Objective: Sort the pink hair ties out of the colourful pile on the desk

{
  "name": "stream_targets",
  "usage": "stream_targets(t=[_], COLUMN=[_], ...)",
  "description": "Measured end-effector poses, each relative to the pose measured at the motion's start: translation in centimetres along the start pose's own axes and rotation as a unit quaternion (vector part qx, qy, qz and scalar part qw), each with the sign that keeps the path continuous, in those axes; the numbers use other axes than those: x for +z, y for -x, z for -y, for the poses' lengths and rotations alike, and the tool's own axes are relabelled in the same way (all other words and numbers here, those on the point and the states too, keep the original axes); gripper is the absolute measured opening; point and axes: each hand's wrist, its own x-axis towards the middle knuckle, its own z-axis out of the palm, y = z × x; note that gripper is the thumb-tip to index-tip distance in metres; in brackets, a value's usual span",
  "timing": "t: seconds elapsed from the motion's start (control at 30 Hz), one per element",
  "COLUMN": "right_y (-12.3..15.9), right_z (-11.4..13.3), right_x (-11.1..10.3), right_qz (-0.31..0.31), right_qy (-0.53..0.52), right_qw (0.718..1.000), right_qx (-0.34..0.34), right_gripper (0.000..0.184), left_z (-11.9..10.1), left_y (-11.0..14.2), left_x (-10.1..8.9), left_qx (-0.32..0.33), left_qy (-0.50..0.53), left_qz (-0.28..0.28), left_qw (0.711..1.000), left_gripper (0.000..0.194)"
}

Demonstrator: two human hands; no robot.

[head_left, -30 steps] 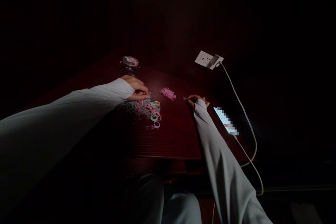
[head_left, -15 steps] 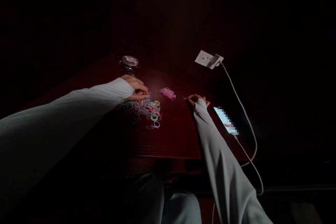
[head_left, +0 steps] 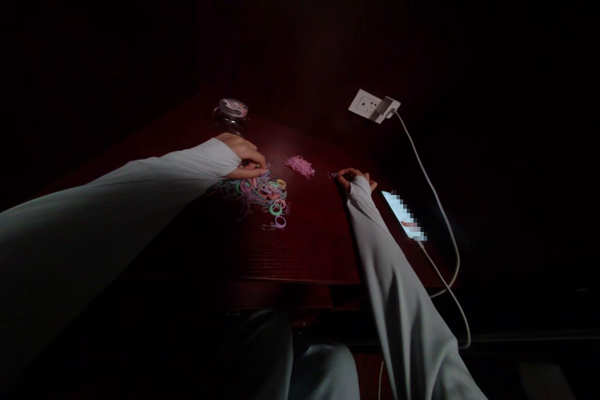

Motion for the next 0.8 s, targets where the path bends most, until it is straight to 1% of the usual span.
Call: stream_targets(t=[0.17, 0.37, 0.5, 0.67, 0.8], right_y=[-0.07, 0.08, 0.17, 0.17, 0.27], right_z=[-0.14, -0.02, 0.19, 0.28, 0.27], right_x=[-0.01, -0.19, -0.48, -0.68, -0.6], right_qz=[0.01, 0.005, 0.003, 0.015, -0.001], right_qy=[0.008, 0.002, 0.003, 0.015, 0.004], right_qw=[1.0, 1.0, 1.0, 0.999, 1.0], right_qx=[0.004, 0.01, 0.027, 0.045, 0.03], right_gripper=[0.026, 0.026, 0.027, 0.028, 0.029], left_z=[0.33, 0.42, 0.41, 0.38, 0.36], left_y=[-0.09, -0.04, -0.03, -0.07, -0.1], left_x=[0.13, 0.32, 0.3, 0.17, 0.13], left_qx=[0.006, 0.017, 0.017, 0.016, 0.017], left_qy=[0.0, 0.005, -0.001, -0.001, -0.003], left_qz=[-0.002, -0.016, -0.015, -0.008, -0.006], left_qw=[1.0, 1.0, 1.0, 1.0, 1.0], left_gripper=[0.032, 0.033, 0.032, 0.032, 0.032])
